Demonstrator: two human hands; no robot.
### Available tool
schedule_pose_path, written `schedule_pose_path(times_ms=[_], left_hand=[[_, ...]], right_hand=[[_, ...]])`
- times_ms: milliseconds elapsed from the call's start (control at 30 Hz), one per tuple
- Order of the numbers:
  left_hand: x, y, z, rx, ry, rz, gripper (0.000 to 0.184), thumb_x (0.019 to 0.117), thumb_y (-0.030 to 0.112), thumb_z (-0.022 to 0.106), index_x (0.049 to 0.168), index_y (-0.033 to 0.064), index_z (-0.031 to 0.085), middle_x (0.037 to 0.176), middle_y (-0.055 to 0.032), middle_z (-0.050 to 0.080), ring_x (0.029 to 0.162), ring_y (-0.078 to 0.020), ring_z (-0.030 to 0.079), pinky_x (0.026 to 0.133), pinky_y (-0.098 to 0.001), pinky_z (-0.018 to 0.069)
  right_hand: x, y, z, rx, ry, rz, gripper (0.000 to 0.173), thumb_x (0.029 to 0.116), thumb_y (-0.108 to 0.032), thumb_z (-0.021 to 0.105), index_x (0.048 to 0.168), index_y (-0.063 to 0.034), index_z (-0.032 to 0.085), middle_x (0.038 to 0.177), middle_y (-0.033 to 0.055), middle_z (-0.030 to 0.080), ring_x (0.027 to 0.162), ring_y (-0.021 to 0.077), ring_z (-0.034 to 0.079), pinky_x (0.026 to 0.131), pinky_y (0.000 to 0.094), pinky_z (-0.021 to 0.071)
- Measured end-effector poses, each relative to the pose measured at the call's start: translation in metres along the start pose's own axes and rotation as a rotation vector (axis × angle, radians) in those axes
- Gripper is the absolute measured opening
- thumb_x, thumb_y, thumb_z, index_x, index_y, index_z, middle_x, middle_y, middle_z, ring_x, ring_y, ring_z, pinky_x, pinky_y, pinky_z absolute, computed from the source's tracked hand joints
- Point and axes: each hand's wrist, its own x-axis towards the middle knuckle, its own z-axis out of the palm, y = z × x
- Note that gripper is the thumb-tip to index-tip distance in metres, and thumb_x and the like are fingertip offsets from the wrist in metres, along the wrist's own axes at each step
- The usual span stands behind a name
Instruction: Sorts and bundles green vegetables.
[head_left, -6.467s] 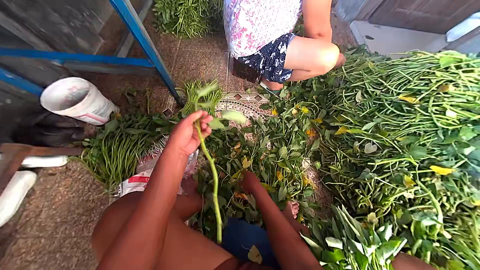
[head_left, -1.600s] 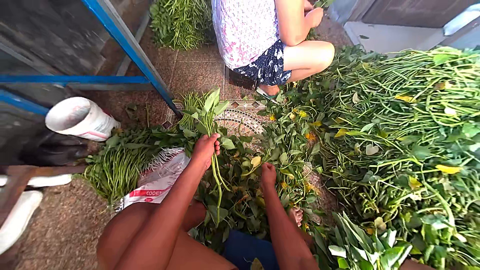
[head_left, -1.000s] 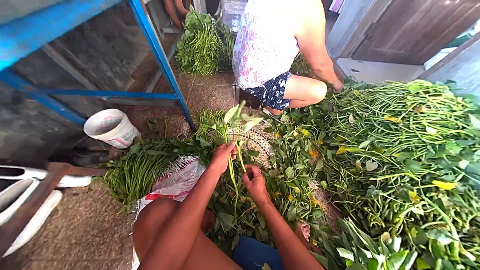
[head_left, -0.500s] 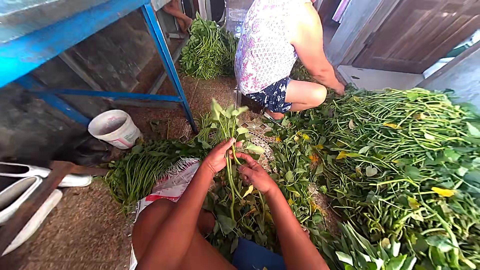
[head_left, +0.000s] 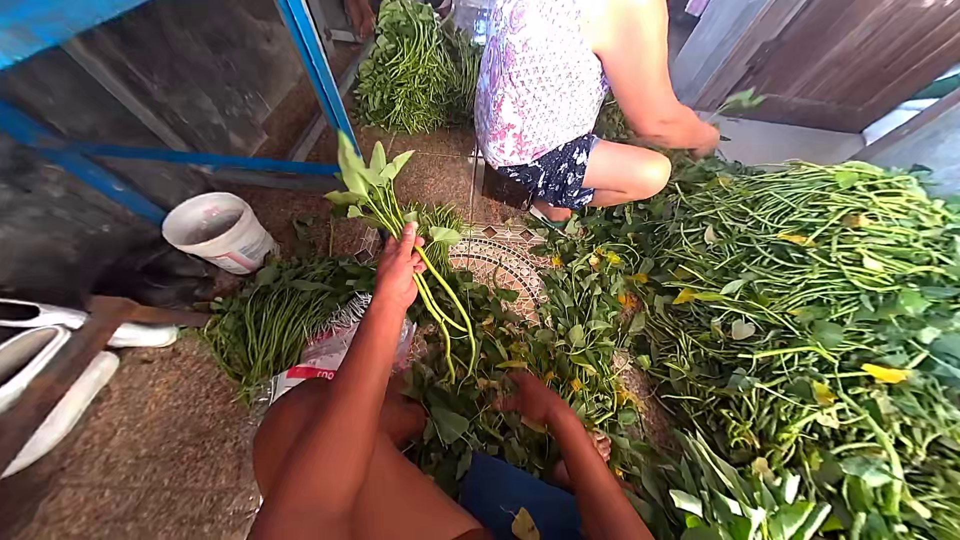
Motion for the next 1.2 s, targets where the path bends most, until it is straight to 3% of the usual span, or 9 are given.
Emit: schedule_pose_path(times_ms=[133, 233, 300, 500, 633, 767, 867, 1000, 1200], left_hand=[[-0.014, -0.009, 0.006, 0.060, -0.010, -0.044, 0.021, 0.1111, 0.028, 0.044, 0.123, 0.0161, 0.056, 0.083, 0.0081, 0.053, 0.053, 0.0009, 0.039, 0.048, -0.0125, 0.0351], [-0.015, -0.015, 0.010, 0.086, -0.023, -0.082, 0.023, 0.1116, 0.028, 0.042, 0.124, 0.0141, 0.056, 0.085, 0.0066, 0.059, 0.062, -0.0009, 0.054, 0.058, -0.0163, 0.0486], [-0.012, -0.018, 0.006, 0.027, -0.042, -0.092, 0.026, 0.1123, 0.028, 0.039, 0.128, 0.0133, 0.054, 0.090, 0.0053, 0.062, 0.080, -0.0071, 0.065, 0.080, -0.0297, 0.0577], [-0.001, -0.008, 0.003, -0.113, 0.155, 0.085, 0.014, 0.1113, 0.026, 0.042, 0.109, 0.0186, 0.055, 0.072, 0.0115, 0.052, 0.053, 0.0018, 0.048, 0.053, -0.0137, 0.0461], [-0.002, 0.005, 0.006, -0.124, -0.006, 0.125, 0.014, 0.1107, 0.030, 0.044, 0.110, 0.0242, 0.056, 0.070, 0.0145, 0.051, 0.052, 0.0042, 0.047, 0.052, -0.0103, 0.0432], [-0.012, -0.004, 0.018, -0.092, -0.115, -0.131, 0.033, 0.1123, 0.025, 0.036, 0.118, 0.0088, 0.064, 0.067, 0.0077, 0.057, 0.056, -0.0025, 0.058, 0.059, -0.0174, 0.0543], [-0.012, -0.007, 0.029, -0.041, -0.128, -0.213, 0.032, 0.1127, 0.023, 0.036, 0.114, 0.0100, 0.065, 0.067, 0.0053, 0.061, 0.066, -0.0087, 0.068, 0.077, -0.0313, 0.0637], [-0.008, -0.014, 0.037, 0.057, -0.180, -0.201, 0.030, 0.1122, 0.021, 0.035, 0.116, 0.0131, 0.064, 0.076, 0.0074, 0.059, 0.060, -0.0011, 0.058, 0.058, -0.0155, 0.0545], [-0.006, -0.029, 0.047, 0.124, -0.173, -0.247, 0.028, 0.1119, 0.018, 0.036, 0.115, 0.0098, 0.062, 0.076, 0.0060, 0.055, 0.051, -0.0001, 0.047, 0.048, -0.0124, 0.0437]], right_hand=[[-0.023, -0.058, -0.024, 0.339, 0.051, -0.300, 0.077, 0.0985, -0.039, 0.060, 0.159, -0.0019, 0.029, 0.134, 0.0213, 0.061, 0.114, 0.0260, 0.066, 0.097, 0.0420, 0.0553], [-0.022, -0.088, -0.028, 0.556, 0.026, -0.461, 0.028, 0.1045, -0.018, 0.053, 0.125, 0.0006, 0.060, 0.090, 0.0003, 0.066, 0.071, 0.0043, 0.060, 0.067, 0.0226, 0.0521], [-0.014, -0.087, -0.026, 0.658, -0.017, -0.478, 0.012, 0.1025, -0.012, 0.056, 0.105, -0.0029, 0.063, 0.082, -0.0049, 0.065, 0.066, 0.0013, 0.059, 0.064, 0.0198, 0.0516], [0.034, -0.023, 0.006, 0.232, 0.038, -0.017, 0.029, 0.1019, -0.019, 0.062, 0.118, 0.0045, 0.065, 0.097, 0.0154, 0.070, 0.080, 0.0198, 0.068, 0.079, 0.0383, 0.0572], [0.068, 0.065, -0.007, 0.721, 0.582, 0.326, 0.037, 0.1078, -0.016, 0.051, 0.131, 0.0114, 0.056, 0.116, 0.0280, 0.067, 0.098, 0.0323, 0.070, 0.089, 0.0448, 0.0576], [0.091, 0.139, -0.040, 0.907, 0.883, 0.537, 0.041, 0.1103, -0.021, 0.045, 0.135, 0.0106, 0.054, 0.127, 0.0313, 0.062, 0.111, 0.0389, 0.066, 0.097, 0.0511, 0.0529], [0.101, 0.157, -0.057, 1.040, 0.925, 0.555, 0.047, 0.1133, -0.026, 0.036, 0.140, 0.0113, 0.049, 0.139, 0.0317, 0.056, 0.123, 0.0384, 0.061, 0.104, 0.0491, 0.0492], [0.109, 0.154, -0.076, 1.384, 0.912, 0.555, 0.059, 0.1122, -0.037, 0.040, 0.151, 0.0062, 0.035, 0.153, 0.0292, 0.041, 0.135, 0.0381, 0.049, 0.108, 0.0508, 0.0440], [0.111, 0.120, -0.099, 1.402, 1.072, 0.184, 0.046, 0.1062, -0.008, 0.051, 0.150, -0.0002, 0.042, 0.143, 0.0225, 0.053, 0.122, 0.0284, 0.056, 0.099, 0.0456, 0.0485]])
